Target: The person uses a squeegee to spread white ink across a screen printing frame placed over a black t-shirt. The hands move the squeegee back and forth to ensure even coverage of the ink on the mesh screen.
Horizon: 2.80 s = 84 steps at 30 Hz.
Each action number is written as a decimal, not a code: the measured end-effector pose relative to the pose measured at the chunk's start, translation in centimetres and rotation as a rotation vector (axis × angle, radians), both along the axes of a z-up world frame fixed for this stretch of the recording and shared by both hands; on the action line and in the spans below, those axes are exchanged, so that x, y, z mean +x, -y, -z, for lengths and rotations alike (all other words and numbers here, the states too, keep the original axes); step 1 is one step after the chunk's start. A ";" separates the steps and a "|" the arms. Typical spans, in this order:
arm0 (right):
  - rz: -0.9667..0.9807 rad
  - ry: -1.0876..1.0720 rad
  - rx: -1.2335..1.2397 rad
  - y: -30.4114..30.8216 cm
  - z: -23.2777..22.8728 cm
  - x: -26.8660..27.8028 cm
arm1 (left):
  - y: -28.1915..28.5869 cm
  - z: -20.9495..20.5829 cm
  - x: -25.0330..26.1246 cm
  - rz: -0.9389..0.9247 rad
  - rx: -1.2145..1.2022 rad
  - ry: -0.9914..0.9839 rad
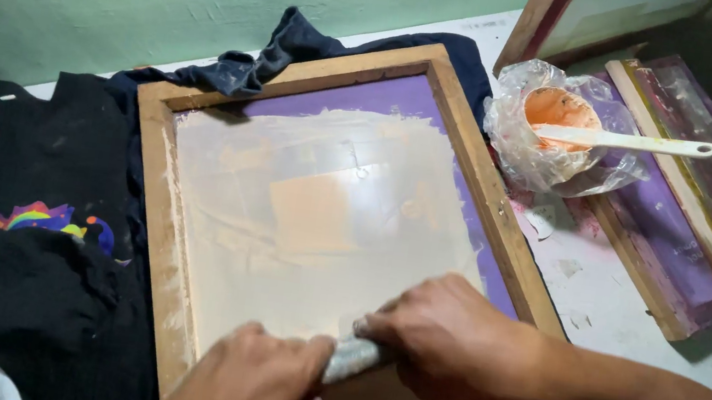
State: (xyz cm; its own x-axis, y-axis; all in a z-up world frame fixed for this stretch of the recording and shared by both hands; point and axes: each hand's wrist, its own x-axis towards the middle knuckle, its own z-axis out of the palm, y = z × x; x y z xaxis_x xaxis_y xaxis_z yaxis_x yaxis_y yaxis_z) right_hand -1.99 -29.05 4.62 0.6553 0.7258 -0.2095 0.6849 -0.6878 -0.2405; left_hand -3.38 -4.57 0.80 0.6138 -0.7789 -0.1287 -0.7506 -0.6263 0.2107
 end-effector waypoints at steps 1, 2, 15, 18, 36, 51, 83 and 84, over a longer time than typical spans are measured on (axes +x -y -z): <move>0.052 -0.090 -0.034 -0.3 -1.4 1.2 | -0.2 -2.8 1.6 -0.054 0.100 -0.327; 0.056 -0.076 -0.032 -0.5 -1.5 3.4 | -0.1 -3.3 3.5 -0.051 0.101 -0.313; 0.144 0.303 0.088 0.2 4.6 8.9 | 0.8 1.5 7.9 -0.089 -0.192 0.340; 0.051 0.186 0.027 0.2 3.7 1.8 | 0.9 2.7 1.7 0.009 -0.200 0.369; 0.114 0.640 -0.016 -7.9 10.9 8.9 | -5.0 3.3 7.0 -0.244 -0.171 0.489; 0.219 0.426 0.071 -9.0 1.6 15.7 | -7.1 -0.5 14.4 -0.336 -0.044 0.419; -0.024 0.283 -0.064 -9.1 4.8 0.3 | -6.1 3.8 -1.3 -0.292 0.199 0.214; -0.106 0.200 -0.039 -8.7 3.1 -0.3 | -6.4 4.7 -2.1 -0.230 0.164 0.245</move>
